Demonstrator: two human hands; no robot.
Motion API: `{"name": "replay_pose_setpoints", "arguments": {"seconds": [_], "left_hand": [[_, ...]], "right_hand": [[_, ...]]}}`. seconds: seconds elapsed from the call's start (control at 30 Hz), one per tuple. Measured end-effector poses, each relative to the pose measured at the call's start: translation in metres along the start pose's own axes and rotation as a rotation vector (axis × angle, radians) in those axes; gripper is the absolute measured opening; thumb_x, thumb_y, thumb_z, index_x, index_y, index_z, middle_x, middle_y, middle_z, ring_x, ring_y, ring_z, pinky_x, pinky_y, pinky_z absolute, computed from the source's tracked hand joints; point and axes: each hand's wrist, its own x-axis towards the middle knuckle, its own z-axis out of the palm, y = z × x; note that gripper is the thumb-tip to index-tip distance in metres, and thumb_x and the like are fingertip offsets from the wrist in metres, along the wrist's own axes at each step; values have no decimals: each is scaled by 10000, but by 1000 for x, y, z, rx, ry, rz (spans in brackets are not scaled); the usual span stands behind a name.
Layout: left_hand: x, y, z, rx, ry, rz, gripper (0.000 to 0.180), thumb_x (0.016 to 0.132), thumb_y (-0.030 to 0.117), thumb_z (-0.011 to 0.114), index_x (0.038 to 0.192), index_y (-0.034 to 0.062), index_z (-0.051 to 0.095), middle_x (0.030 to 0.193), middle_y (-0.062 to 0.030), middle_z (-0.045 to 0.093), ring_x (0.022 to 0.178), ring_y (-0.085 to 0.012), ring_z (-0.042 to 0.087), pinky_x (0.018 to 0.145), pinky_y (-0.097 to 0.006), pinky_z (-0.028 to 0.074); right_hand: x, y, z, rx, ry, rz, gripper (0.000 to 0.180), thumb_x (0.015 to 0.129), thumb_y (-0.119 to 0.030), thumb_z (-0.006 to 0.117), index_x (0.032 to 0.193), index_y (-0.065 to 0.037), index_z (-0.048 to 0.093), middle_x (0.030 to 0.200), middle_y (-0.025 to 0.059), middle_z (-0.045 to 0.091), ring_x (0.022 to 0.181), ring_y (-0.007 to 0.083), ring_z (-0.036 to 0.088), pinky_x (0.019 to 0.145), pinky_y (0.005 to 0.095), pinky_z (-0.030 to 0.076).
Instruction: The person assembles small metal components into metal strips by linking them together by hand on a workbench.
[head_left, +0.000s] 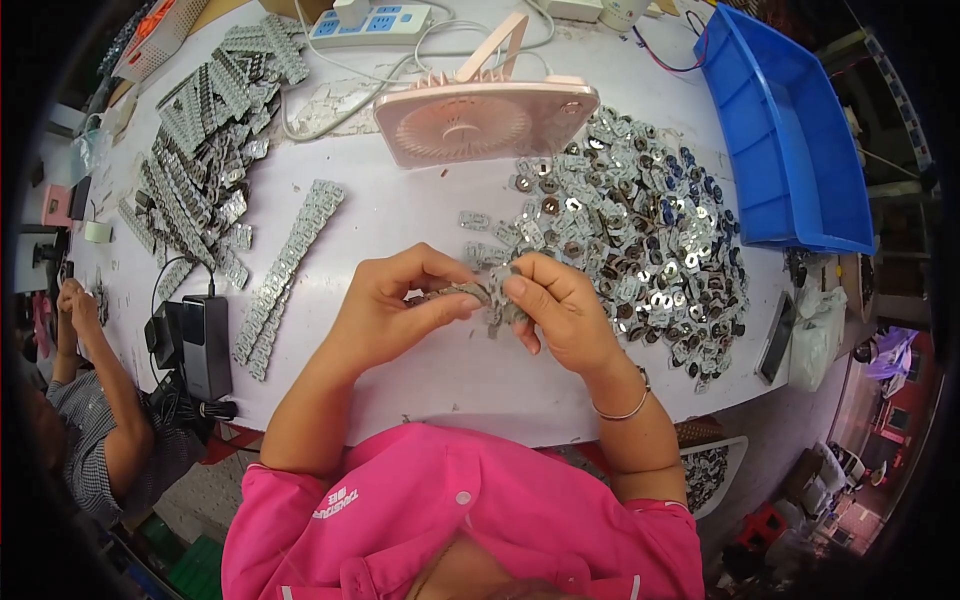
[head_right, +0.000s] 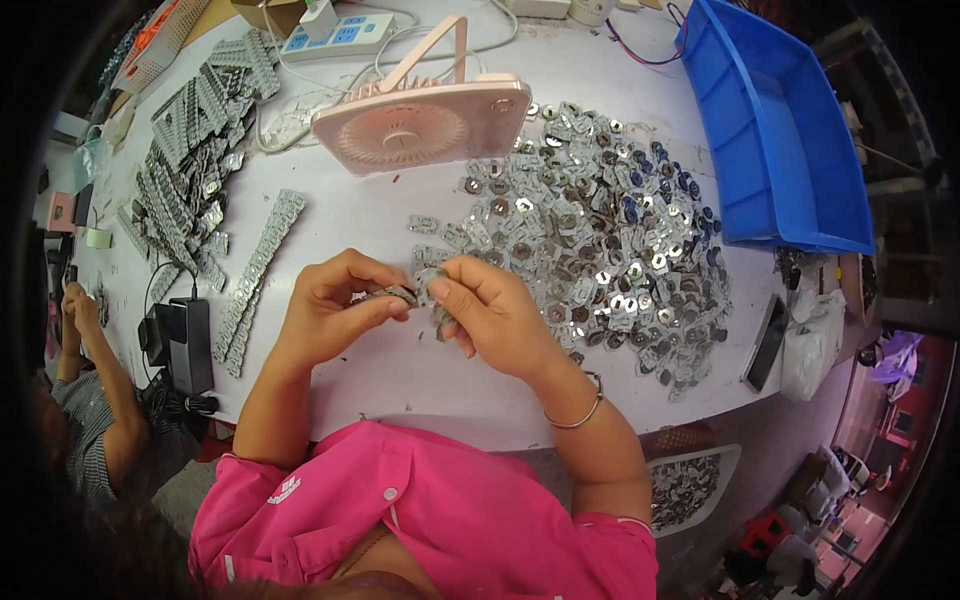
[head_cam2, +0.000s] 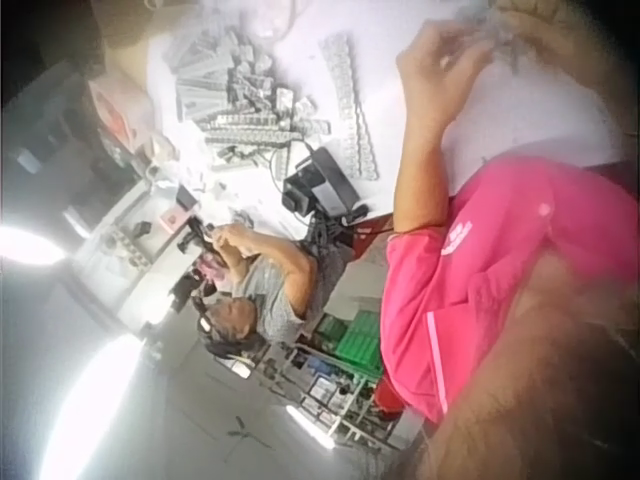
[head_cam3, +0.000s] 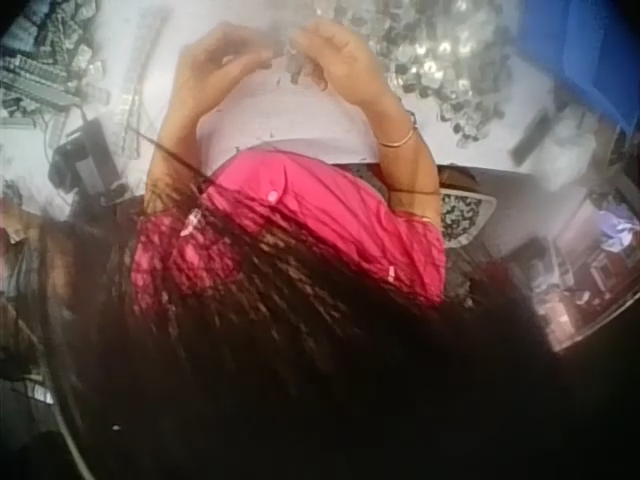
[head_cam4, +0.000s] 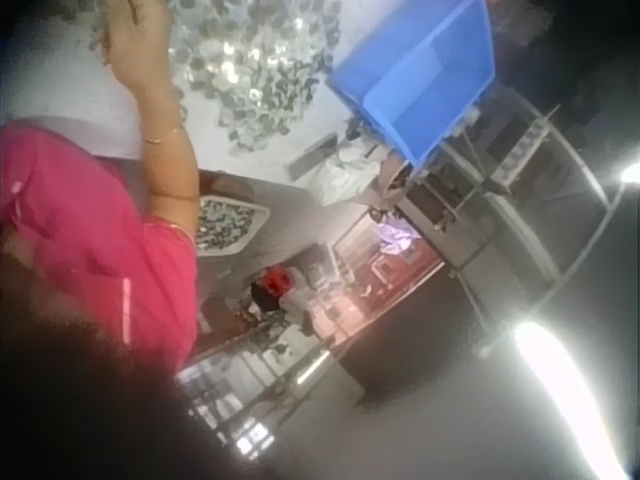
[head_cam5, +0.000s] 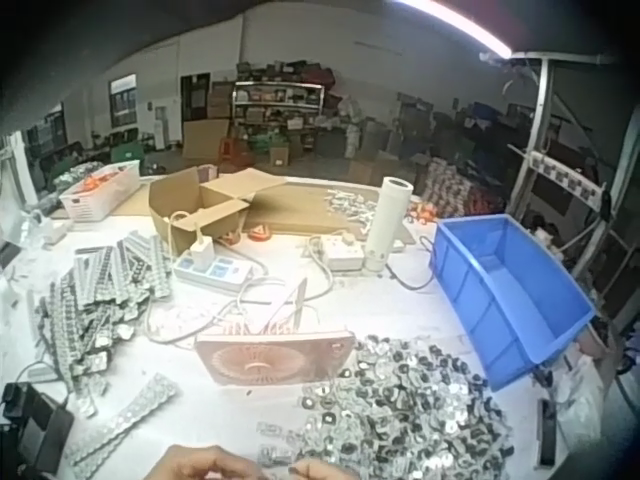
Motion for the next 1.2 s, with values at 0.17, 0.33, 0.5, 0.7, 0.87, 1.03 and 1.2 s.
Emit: {"name": "replay_pose_setpoints", "arguments": {"seconds": [0.17,0.33,0.5,0.7,0.87,1.03,1.2], "left_hand": [[10,4,12,574,147,391,240,743,-77,703,958,17,655,870,-88,679,777,-172,657,674,-272,521],[14,-7,12,882,279,510,204,733,-2,729,908,82,666,870,-49,684,700,-179,648,585,-275,466],[19,-6,11,941,326,594,179,754,66,734,910,121,665,871,-21,692,652,-168,643,536,-273,439],[13,-8,19,846,247,636,244,759,13,710,984,101,675,903,-62,687,736,-195,657,597,-269,477],[7,-3,7,559,129,345,299,778,-69,652,1059,32,678,933,-91,686,811,-183,661,732,-263,518],[2,1,-3,178,107,-58,233,810,-24,685,1042,1,676,902,-50,699,802,-95,646,692,-228,514],[-5,10,-8,69,21,-172,217,801,-21,708,1014,-20,666,846,-55,701,768,-97,657,670,-216,521]], "right_hand": [[5,12,4,-331,285,-283,208,959,-192,560,845,-18,561,624,1,551,505,49,463,454,224,370],[6,4,4,-551,335,-328,178,934,-143,578,827,-5,543,577,10,536,506,43,453,463,243,368],[5,11,5,-339,357,-241,179,936,-142,579,825,-4,548,585,10,553,518,40,494,463,233,386],[1,1,8,-160,391,-141,165,925,-137,606,844,2,573,588,6,558,530,47,539,474,227,417],[0,-5,-18,-882,564,-358,154,871,-138,667,827,8,642,661,85,619,567,80,565,514,274,433],[-7,-11,-12,-625,321,-273,187,872,-170,674,906,14,683,649,66,612,573,74,546,515,257,416],[-12,-16,-10,-473,-15,-79,217,924,-190,619,849,4,683,659,37,630,541,38,540,476,194,408]]}}
